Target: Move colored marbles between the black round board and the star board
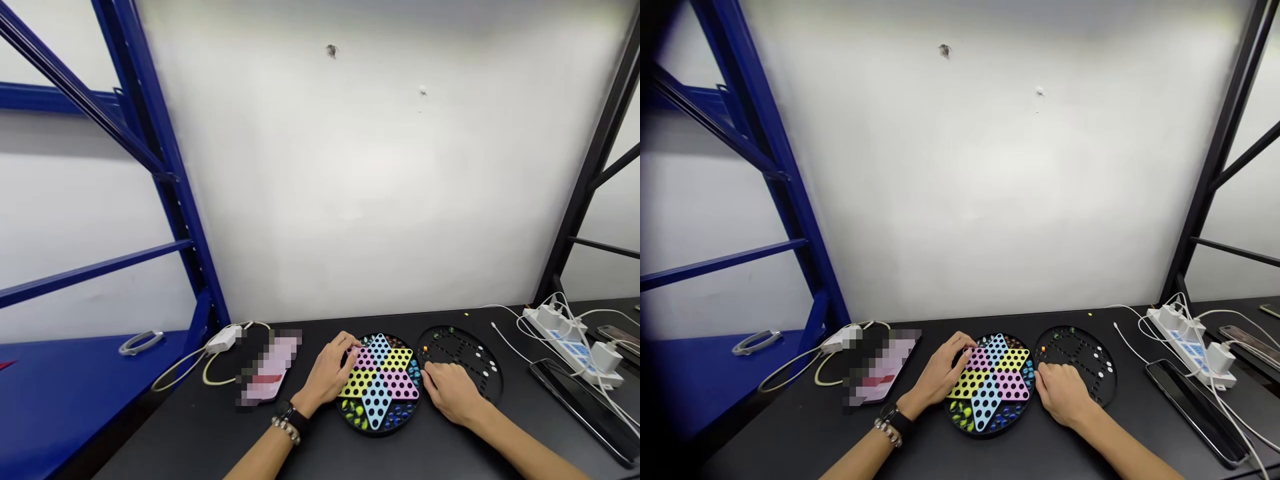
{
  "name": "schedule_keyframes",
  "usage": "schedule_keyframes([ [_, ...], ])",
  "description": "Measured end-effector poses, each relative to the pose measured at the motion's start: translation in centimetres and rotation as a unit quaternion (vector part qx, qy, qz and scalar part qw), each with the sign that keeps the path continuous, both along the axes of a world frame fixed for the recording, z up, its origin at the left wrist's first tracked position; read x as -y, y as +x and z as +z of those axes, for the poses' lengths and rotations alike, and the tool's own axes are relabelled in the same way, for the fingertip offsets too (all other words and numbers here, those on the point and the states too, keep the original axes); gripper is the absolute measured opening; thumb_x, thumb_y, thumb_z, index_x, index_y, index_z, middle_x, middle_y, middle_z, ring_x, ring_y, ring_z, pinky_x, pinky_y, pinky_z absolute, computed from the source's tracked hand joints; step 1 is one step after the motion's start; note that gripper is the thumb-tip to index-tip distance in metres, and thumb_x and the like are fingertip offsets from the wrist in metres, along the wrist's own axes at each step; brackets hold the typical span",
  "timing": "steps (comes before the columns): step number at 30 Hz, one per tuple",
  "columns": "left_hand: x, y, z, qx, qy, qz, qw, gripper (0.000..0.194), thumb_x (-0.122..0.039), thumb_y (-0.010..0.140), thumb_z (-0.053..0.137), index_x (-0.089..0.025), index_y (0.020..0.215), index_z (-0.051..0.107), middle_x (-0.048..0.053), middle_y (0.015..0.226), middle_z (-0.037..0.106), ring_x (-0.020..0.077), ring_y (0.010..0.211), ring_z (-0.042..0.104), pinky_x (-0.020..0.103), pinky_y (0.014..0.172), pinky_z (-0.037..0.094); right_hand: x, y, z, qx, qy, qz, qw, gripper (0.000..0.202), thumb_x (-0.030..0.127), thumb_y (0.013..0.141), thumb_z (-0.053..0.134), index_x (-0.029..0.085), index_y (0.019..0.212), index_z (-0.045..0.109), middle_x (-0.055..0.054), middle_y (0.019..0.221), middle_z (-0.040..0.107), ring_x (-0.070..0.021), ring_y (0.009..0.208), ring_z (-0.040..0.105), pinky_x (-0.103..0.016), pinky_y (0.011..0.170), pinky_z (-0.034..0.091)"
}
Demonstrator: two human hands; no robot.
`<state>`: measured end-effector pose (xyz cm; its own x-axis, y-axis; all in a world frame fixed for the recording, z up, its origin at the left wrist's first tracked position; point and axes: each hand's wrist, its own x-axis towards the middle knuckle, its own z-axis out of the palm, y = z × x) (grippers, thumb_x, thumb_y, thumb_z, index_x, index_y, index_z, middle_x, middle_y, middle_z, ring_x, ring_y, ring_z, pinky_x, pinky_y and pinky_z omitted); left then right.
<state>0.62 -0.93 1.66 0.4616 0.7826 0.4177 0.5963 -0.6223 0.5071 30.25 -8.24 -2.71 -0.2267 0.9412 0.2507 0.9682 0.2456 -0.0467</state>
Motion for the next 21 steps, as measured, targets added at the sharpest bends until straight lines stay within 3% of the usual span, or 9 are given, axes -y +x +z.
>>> schedule_keyframes([
  [5, 0.0, -0.1, 0.2, -0.002, -0.001, -0.005, 1.000, 0.030, -0.037, 0.100, 0.036, -0.024, 0.103, 0.062, 0.006, 0.108, 0.064, 0.0230, 0.096, 0.062, 0.037, 0.089, 0.049, 0.1, -0.2, 0.4, -0.055, -0.005, -0.009, 0.998, 0.036, 0.032, 0.100, 0.036, 0.020, 0.071, 0.053, -0.005, 0.067, 0.064, -0.0174, 0.059, 0.057, -0.029, 0.060, 0.030],
  [9, 0.0, -0.1, 0.1, -0.001, 0.000, -0.008, 1.000, 0.031, -0.038, 0.101, 0.035, -0.024, 0.103, 0.062, 0.006, 0.107, 0.064, 0.0231, 0.096, 0.062, 0.036, 0.090, 0.049, -1.1, 0.6, 1.0, -0.297, -0.058, -0.008, 0.953, 0.048, 0.047, 0.094, 0.048, 0.021, 0.056, 0.033, 0.002, 0.050, 0.043, -0.0112, 0.048, 0.040, -0.026, 0.052, 0.026],
  [11, 0.0, -0.1, 0.1, -0.001, -0.003, -0.009, 1.000, 0.031, -0.038, 0.102, 0.035, -0.024, 0.103, 0.063, 0.006, 0.108, 0.064, 0.0227, 0.096, 0.062, 0.036, 0.090, 0.049, -2.1, 1.6, 1.9, -0.485, -0.128, -0.023, 0.865, 0.053, 0.058, 0.088, 0.053, 0.023, 0.057, 0.028, 0.006, 0.046, 0.033, -0.0084, 0.042, 0.030, -0.024, 0.045, 0.022],
  [13, 0.1, -0.2, 0.0, 0.000, -0.002, -0.010, 1.000, 0.031, -0.038, 0.102, 0.035, -0.025, 0.103, 0.063, 0.005, 0.107, 0.064, 0.0223, 0.096, 0.062, 0.036, 0.090, 0.049, -3.3, 3.2, 3.1, -0.655, -0.174, -0.056, 0.733, 0.050, 0.062, 0.086, 0.052, 0.024, 0.062, 0.031, 0.009, 0.046, 0.029, -0.0068, 0.037, 0.024, -0.022, 0.039, 0.017],
  [15, 0.1, -0.2, 0.1, 0.002, 0.000, -0.009, 1.000, 0.031, -0.038, 0.102, 0.035, -0.025, 0.103, 0.063, 0.005, 0.107, 0.064, 0.0222, 0.096, 0.062, 0.036, 0.089, 0.049, -4.6, 5.0, 4.2, -0.763, -0.168, -0.090, 0.617, 0.042, 0.057, 0.088, 0.051, 0.024, 0.067, 0.036, 0.009, 0.050, 0.034, -0.0063, 0.036, 0.026, -0.020, 0.037, 0.016],
  [16, 0.1, -0.2, 0.1, 0.003, 0.000, -0.008, 1.000, 0.032, -0.039, 0.102, 0.035, -0.025, 0.103, 0.063, 0.005, 0.107, 0.064, 0.0222, 0.096, 0.062, 0.036, 0.089, 0.049, -5.2, 5.9, 4.4, -0.790, -0.159, -0.101, 0.584, 0.037, 0.052, 0.089, 0.051, 0.023, 0.070, 0.039, 0.007, 0.053, 0.038, -0.0063, 0.037, 0.029, -0.019, 0.036, 0.017],
  [18, 0.1, -0.2, 0.1, 0.004, 0.000, -0.008, 1.000, 0.032, -0.039, 0.102, 0.035, -0.025, 0.103, 0.064, 0.005, 0.107, 0.065, 0.0221, 0.096, 0.063, 0.035, 0.089, 0.049, -6.3, 7.6, 4.3, -0.787, -0.161, -0.123, 0.583, 0.027, 0.043, 0.089, 0.053, 0.022, 0.073, 0.044, 0.006, 0.057, 0.043, -0.0059, 0.039, 0.032, -0.017, 0.037, 0.016],
  [19, 0.1, -0.2, 0.1, 0.005, 0.000, -0.008, 1.000, 0.033, -0.040, 0.102, 0.035, -0.025, 0.103, 0.064, 0.005, 0.107, 0.065, 0.0220, 0.096, 0.063, 0.035, 0.089, 0.050, -6.9, 8.4, 3.9, -0.761, -0.163, -0.133, 0.614, 0.025, 0.041, 0.088, 0.054, 0.021, 0.074, 0.046, 0.006, 0.057, 0.043, -0.0059, 0.039, 0.031, -0.017, 0.037, 0.016],
  [21, 0.0, -0.2, 0.0, 0.006, 0.001, -0.010, 1.000, 0.034, -0.040, 0.102, 0.034, -0.025, 0.103, 0.065, 0.005, 0.106, 0.065, 0.0216, 0.095, 0.063, 0.035, 0.089, 0.050, -8.0, 9.8, 2.9, -0.661, -0.132, -0.152, 0.722, 0.026, 0.040, 0.088, 0.055, 0.021, 0.071, 0.047, 0.006, 0.055, 0.041, -0.0070, 0.041, 0.031, -0.019, 0.039, 0.018],
])
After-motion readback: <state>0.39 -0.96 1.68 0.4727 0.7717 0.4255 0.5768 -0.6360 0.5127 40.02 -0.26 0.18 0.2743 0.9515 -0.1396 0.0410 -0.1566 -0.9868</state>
